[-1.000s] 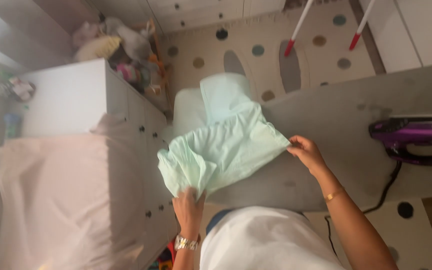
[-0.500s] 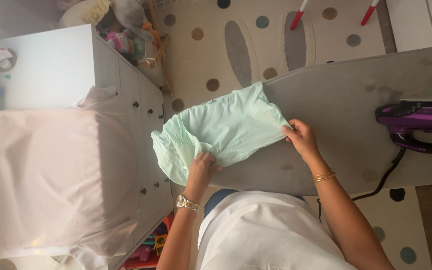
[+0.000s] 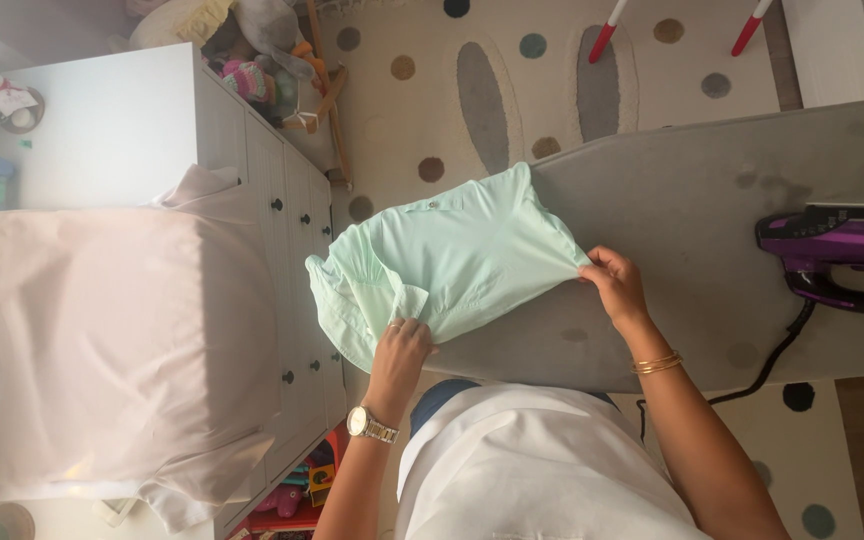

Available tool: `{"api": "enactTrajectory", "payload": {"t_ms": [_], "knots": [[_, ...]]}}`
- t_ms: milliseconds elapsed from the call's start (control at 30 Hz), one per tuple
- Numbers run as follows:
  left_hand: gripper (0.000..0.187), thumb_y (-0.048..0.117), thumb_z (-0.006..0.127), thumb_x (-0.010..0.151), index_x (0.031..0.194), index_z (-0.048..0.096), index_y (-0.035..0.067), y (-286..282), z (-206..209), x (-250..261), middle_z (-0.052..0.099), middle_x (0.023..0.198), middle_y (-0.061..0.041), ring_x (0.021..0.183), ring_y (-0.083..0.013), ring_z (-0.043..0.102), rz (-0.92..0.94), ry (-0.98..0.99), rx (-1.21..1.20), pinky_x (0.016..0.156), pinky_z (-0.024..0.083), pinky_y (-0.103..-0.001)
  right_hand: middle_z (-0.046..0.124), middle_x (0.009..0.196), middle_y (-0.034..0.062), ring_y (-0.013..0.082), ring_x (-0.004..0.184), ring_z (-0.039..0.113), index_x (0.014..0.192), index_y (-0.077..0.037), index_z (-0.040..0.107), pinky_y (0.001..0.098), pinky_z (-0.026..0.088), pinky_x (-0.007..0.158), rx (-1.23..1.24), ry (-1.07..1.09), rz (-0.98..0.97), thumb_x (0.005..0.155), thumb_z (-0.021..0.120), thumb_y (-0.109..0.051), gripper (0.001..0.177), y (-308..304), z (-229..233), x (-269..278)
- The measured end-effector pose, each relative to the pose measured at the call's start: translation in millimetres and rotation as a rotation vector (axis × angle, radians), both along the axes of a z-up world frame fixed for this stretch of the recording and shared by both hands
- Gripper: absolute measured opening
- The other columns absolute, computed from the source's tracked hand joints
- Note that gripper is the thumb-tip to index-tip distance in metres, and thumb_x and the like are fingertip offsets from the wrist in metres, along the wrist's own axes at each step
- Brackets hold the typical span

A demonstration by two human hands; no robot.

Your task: Ironing and folding a light green short-sleeved shirt on an ironing board.

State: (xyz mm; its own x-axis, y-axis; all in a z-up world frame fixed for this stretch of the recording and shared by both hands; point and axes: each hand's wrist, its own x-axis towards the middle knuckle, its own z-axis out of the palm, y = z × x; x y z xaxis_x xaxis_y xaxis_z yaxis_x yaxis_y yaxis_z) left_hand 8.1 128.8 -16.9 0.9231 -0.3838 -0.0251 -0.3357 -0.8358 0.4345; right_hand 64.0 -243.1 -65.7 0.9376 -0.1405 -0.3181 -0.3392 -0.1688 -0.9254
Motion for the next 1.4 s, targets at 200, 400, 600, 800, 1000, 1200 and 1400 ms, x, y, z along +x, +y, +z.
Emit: {"api": "enactTrajectory", "payload": {"t_ms": [200, 400, 600, 800, 1000, 1200, 1400], "knots": [[0.027, 0.029, 0.075, 0.084, 0.085, 0.064, 0.004, 6.0, -16.2, -6.0, 0.061, 0.086, -0.011, 0.09, -0.0279, 0.061, -0.021, 0.015, 0.129, 0.084, 0.05, -0.039, 0.072, 0.073, -0.0023, 0.0065, 0.071, 0.067, 0.085, -0.008, 0.069, 0.0232, 0.05, 0.066, -0.118, 0.063, 0.012, 0.087, 0.067, -0.024, 0.017, 14.4, 29.9, -3.0], [0.024, 0.025, 0.076, 0.077, 0.086, 0.066, 0.005, -4.1, -31.0, -26.4, 0.065, 0.089, -0.011, 0.091, -0.0279, 0.063, -0.23, 0.021, 0.259, 0.083, 0.051, -0.039, 0.071, 0.073, 0.003, 0.0124, 0.067, 0.064, 0.082, -0.003, 0.069, 0.0259, 0.049, 0.062, -0.349, 0.06, 0.078, 0.088, 0.079, -0.027, 0.026, -0.9, 10.3, -16.4], [0.028, 0.022, 0.078, 0.08, 0.095, 0.063, 0.004, -33.1, 7.5, -4.2, 0.066, 0.089, -0.012, 0.089, -0.0308, 0.063, -0.069, 0.173, 0.176, 0.081, 0.05, -0.043, 0.074, 0.085, 0.0031, 0.0103, 0.072, 0.068, 0.101, -0.003, 0.072, 0.0281, 0.056, 0.067, -0.393, -0.201, 0.13, 0.084, 0.08, -0.023, 0.027, 6.3, 16.6, -25.8], [0.033, 0.032, 0.076, 0.093, 0.096, 0.06, 0.004, -140.6, 28.7, 90.3, 0.065, 0.089, -0.014, 0.088, -0.0337, 0.063, 0.014, -0.044, -0.36, 0.079, 0.051, -0.045, 0.072, 0.09, 0.0057, 0.0182, 0.067, 0.067, 0.103, -0.006, 0.076, 0.032, 0.055, 0.064, -0.599, -0.358, 0.244, 0.09, 0.074, -0.022, 0.02, 34.0, 49.5, -38.1], [0.03, 0.014, 0.075, 0.072, 0.099, 0.063, 0.007, -220.4, -75.1, 162.3, 0.063, 0.096, -0.011, 0.093, -0.0279, 0.062, -0.181, -0.282, 0.298, 0.076, 0.051, -0.04, 0.072, 0.092, 0.0069, 0.0221, 0.079, 0.068, 0.097, -0.006, 0.074, 0.0361, 0.055, 0.072, -0.657, -0.569, 0.265, 0.091, 0.073, -0.02, 0.015, 31.9, 23.2, -48.6], [0.011, 0.011, 0.064, 0.087, 0.097, 0.067, 0.01, -222.5, -76.9, 208.4, 0.069, 0.088, -0.012, 0.081, -0.0284, 0.071, -0.239, -0.104, 0.352, 0.067, 0.055, -0.041, 0.071, 0.088, 0.0055, 0.0221, 0.075, 0.066, 0.096, -0.005, 0.068, 0.0352, 0.053, 0.068, -0.56, -0.516, 0.131, 0.093, 0.073, -0.021, 0.017, 21.2, 33.9, -59.0], [0.012, 0.008, 0.061, 0.082, 0.083, 0.073, 0.007, -245.2, -43.1, 242.1, 0.073, 0.077, -0.015, 0.074, -0.0329, 0.074, -0.077, 0.256, 0.224, 0.067, 0.059, -0.043, 0.069, 0.087, 0.0034, 0.0139, 0.064, 0.062, 0.097, -0.005, 0.069, 0.0284, 0.053, 0.058, -0.287, -0.23, -0.067, 0.097, 0.07, -0.026, 0.021, 8.8, 11.0, -62.4]]}}
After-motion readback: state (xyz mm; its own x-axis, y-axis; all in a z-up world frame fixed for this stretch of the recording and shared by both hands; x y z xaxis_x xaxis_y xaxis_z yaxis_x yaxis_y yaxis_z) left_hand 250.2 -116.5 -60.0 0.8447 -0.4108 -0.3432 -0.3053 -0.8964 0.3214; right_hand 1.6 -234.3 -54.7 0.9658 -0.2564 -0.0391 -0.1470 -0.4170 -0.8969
